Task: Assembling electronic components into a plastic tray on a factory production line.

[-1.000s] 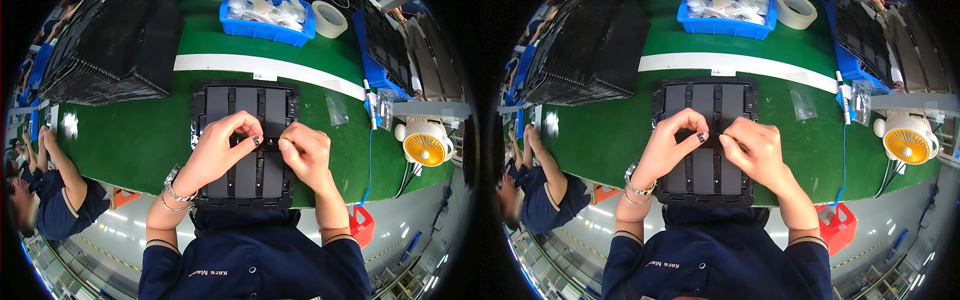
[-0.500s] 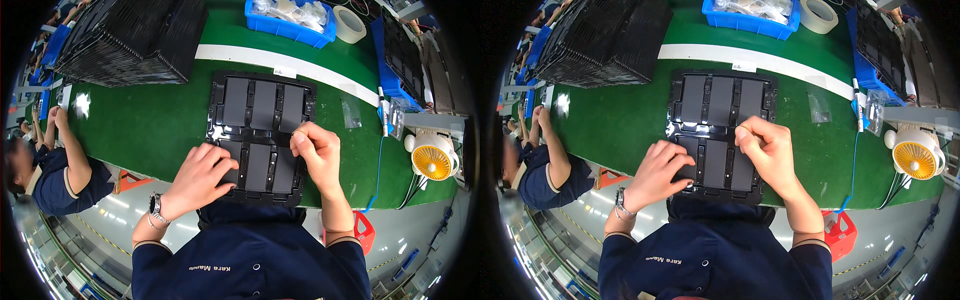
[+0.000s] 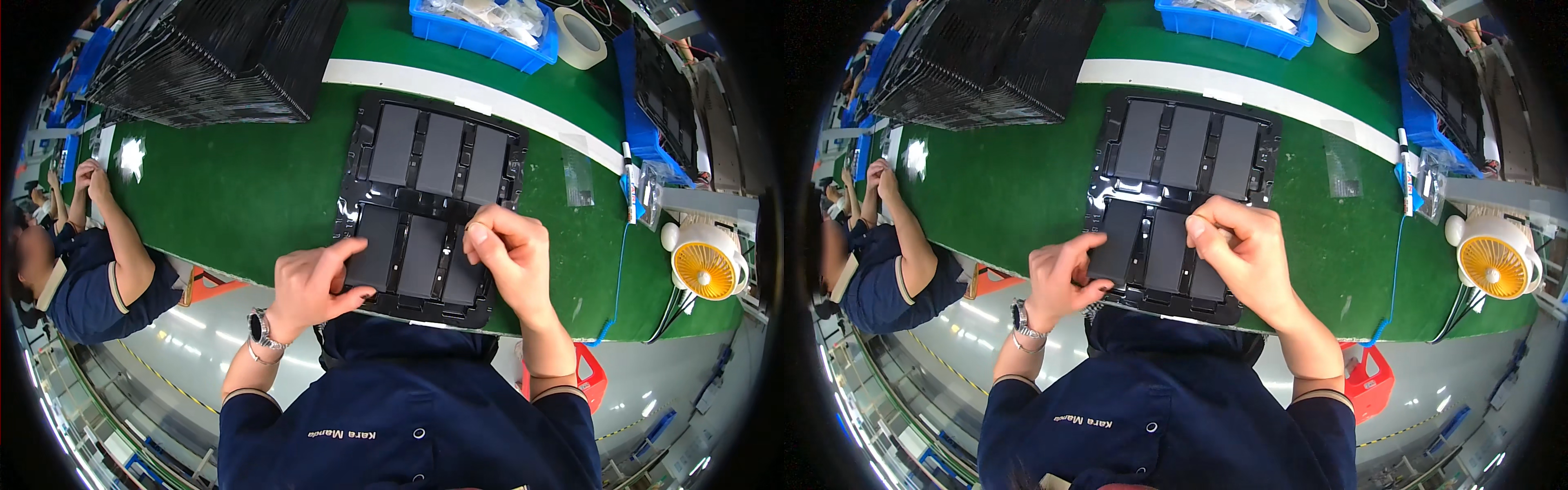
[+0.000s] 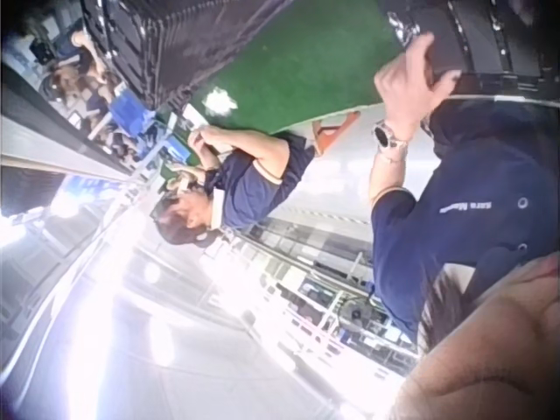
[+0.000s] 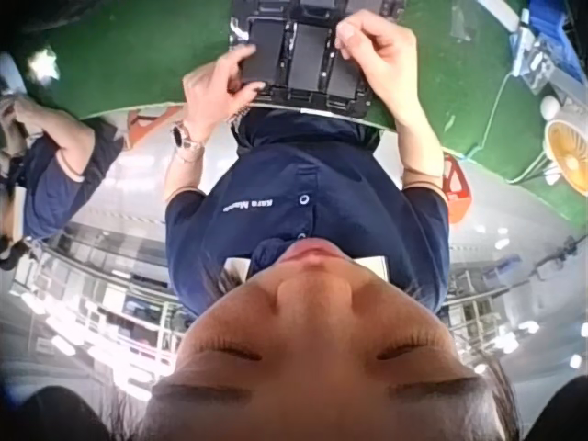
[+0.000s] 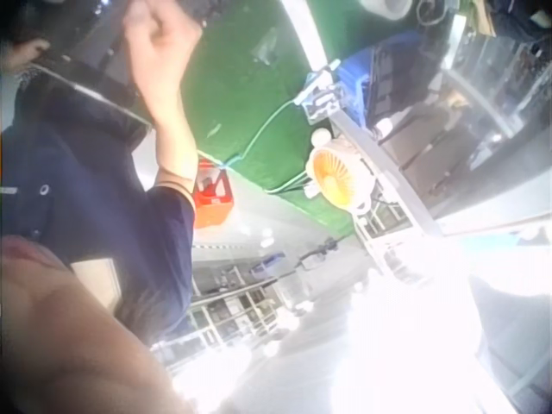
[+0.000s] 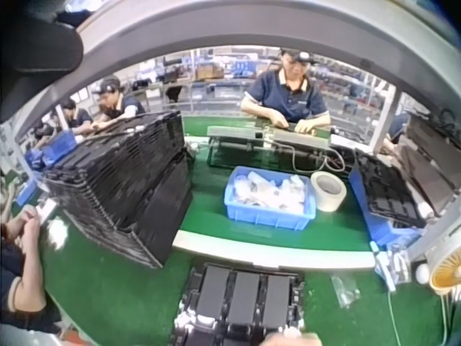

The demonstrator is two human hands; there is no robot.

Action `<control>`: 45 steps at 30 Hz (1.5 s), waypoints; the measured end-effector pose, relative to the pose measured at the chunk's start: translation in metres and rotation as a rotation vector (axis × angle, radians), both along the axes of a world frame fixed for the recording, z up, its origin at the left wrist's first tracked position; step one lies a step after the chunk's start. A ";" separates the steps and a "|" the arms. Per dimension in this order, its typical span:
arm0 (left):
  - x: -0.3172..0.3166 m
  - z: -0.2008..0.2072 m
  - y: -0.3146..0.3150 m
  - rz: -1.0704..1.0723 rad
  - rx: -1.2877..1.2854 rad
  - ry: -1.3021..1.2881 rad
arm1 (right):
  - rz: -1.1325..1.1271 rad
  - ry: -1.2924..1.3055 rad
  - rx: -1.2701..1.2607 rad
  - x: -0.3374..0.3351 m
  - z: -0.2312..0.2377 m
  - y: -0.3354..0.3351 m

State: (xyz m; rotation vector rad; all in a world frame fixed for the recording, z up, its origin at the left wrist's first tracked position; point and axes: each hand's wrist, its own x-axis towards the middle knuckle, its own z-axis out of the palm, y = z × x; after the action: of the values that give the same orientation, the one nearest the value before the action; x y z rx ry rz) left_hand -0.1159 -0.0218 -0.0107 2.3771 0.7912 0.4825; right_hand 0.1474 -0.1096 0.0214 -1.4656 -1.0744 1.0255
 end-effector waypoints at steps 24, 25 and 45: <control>0.049 0.042 0.000 0.074 -1.373 -0.373 | 0.181 -0.140 0.000 -0.017 0.004 0.002; 0.049 0.040 -0.001 0.074 -1.334 -0.378 | 0.185 -0.135 -0.012 -0.018 0.004 0.002; 0.054 0.039 -0.011 0.097 -0.976 -0.296 | 0.189 0.015 -0.064 -0.028 0.001 0.000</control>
State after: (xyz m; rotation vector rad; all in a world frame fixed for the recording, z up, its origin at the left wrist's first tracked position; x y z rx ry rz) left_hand -0.0620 -0.0331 0.0283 1.3382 0.7637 0.3537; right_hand 0.1192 -0.1095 0.0221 -1.4247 -1.1964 1.2114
